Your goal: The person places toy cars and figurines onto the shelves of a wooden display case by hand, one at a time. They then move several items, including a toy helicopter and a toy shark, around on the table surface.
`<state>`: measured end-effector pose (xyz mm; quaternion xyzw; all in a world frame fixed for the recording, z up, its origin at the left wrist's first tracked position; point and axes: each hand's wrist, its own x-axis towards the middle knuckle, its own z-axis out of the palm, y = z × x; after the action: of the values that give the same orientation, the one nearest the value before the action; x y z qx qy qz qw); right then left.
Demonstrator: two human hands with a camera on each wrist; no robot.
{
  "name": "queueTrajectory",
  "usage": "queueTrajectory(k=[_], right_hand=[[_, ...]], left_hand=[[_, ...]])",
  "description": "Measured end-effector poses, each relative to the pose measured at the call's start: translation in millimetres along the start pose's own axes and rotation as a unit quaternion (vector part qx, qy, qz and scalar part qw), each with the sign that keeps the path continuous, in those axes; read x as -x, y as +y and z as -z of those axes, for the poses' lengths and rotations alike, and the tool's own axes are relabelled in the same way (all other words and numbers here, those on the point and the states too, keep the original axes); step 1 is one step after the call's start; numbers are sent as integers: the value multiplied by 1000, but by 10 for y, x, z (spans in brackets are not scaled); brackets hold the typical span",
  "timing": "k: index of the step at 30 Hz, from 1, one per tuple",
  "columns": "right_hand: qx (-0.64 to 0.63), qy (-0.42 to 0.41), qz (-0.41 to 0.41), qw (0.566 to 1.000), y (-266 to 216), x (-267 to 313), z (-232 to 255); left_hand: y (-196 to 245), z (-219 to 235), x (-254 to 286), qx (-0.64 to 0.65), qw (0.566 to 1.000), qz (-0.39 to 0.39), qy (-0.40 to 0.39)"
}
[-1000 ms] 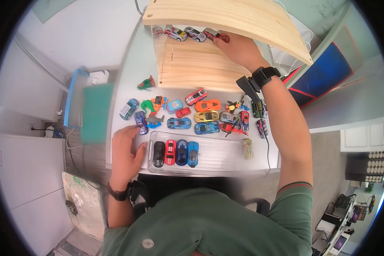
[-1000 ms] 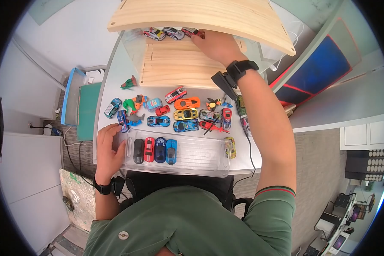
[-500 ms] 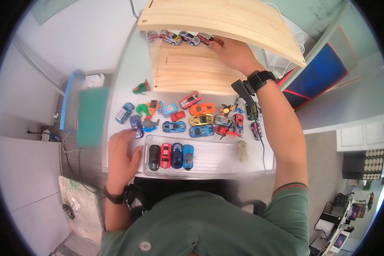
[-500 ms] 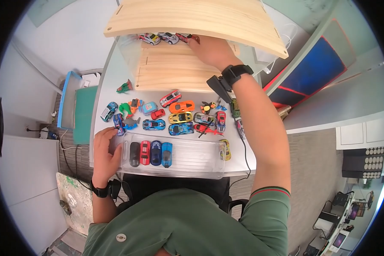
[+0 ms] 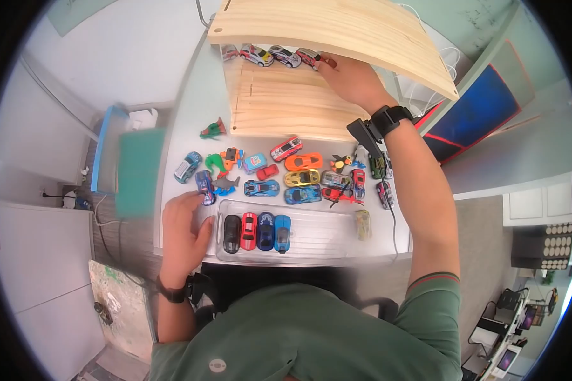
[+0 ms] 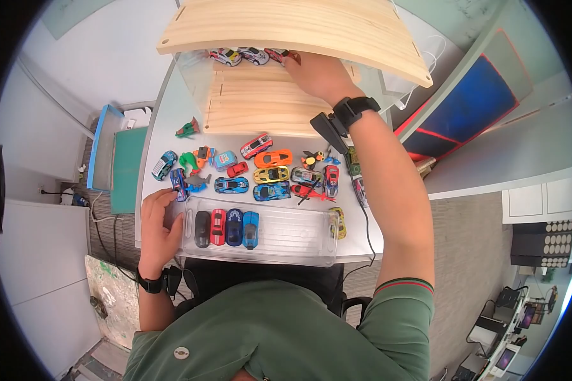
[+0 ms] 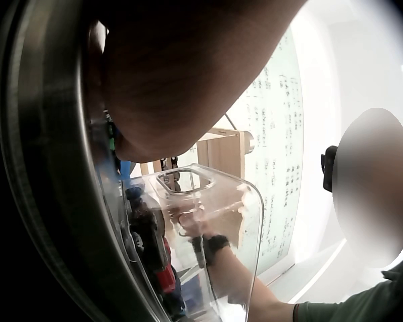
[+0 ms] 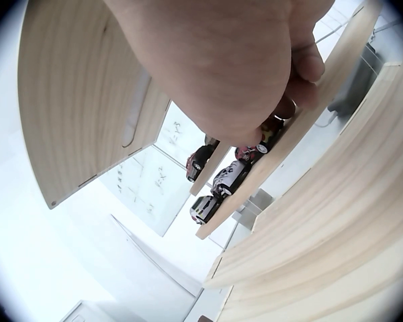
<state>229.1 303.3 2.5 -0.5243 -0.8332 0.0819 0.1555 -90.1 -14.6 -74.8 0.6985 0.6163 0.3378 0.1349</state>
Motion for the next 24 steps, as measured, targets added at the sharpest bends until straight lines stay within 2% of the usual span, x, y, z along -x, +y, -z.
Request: queueTrajectory(k=[19,24], right_hand=[[-17,2,8,1000,35,6,-4],[-29,-18,-20,999,-17,24,42]], left_hand=[[22,8,-12,-3,1000,-3,3],[21,4,-14,-1,1000,-3,3]])
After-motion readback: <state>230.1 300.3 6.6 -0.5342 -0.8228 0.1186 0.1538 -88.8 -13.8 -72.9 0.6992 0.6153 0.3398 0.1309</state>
